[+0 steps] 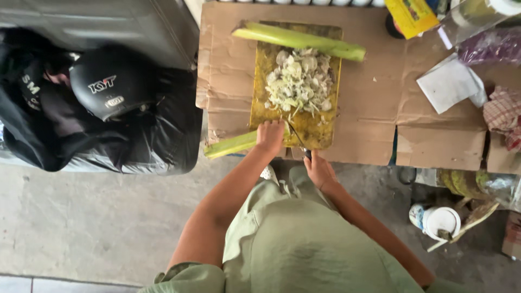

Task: The person uses a knife to chop a stalk of sugarcane into small pieces on a yellow cutting board. The chopped pieces accumulate in a pile on the board as the person works through the stalk.

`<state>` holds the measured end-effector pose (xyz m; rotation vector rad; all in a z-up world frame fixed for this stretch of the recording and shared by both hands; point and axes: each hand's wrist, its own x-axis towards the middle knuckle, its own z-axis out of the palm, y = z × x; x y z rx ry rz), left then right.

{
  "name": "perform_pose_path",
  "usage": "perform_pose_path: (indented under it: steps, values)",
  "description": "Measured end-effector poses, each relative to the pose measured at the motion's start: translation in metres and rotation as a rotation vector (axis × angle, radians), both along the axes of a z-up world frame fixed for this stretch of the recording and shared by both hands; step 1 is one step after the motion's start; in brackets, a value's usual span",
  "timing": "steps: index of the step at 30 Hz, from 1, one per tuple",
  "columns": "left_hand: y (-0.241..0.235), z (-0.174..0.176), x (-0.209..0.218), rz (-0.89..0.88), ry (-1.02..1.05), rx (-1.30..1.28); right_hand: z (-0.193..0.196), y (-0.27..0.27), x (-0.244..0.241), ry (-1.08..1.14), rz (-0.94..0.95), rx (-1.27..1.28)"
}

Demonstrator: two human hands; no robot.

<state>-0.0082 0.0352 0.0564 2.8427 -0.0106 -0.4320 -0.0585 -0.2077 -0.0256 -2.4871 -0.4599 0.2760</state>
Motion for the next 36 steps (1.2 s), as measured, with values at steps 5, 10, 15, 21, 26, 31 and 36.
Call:
perform_pose_path:
  steps: [5, 10, 15, 21, 26, 31, 36]
  values:
    - [-0.004, -0.007, -0.006, 0.035, -0.292, 0.149, 0.040, 0.019, 0.006, 0.084, -0.019, 0.086]
    - [-0.013, 0.020, -0.021, 0.017, -0.219, 0.148, 0.070, 0.027, 0.003, 0.174, -0.034, 0.064]
    - [-0.014, 0.028, -0.011, -0.060, 0.014, 0.161, 0.088, 0.022, 0.000, 0.160, -0.001, 0.026]
    - [-0.022, 0.021, -0.006, -0.022, -0.036, 0.218, 0.099, 0.030, 0.000, 0.175, 0.055, -0.043]
    - [-0.027, 0.001, -0.014, 0.060, -0.125, 0.163, 0.105, 0.032, 0.013, 0.266, 0.106, -0.204]
    - [-0.032, -0.014, -0.009, 0.139, -0.227, 0.169, 0.112, 0.031, 0.028, 0.296, 0.155, -0.285]
    - [-0.036, -0.018, -0.010, 0.184, -0.220, 0.147, 0.106, 0.036, 0.039, 0.285, 0.174, -0.287]
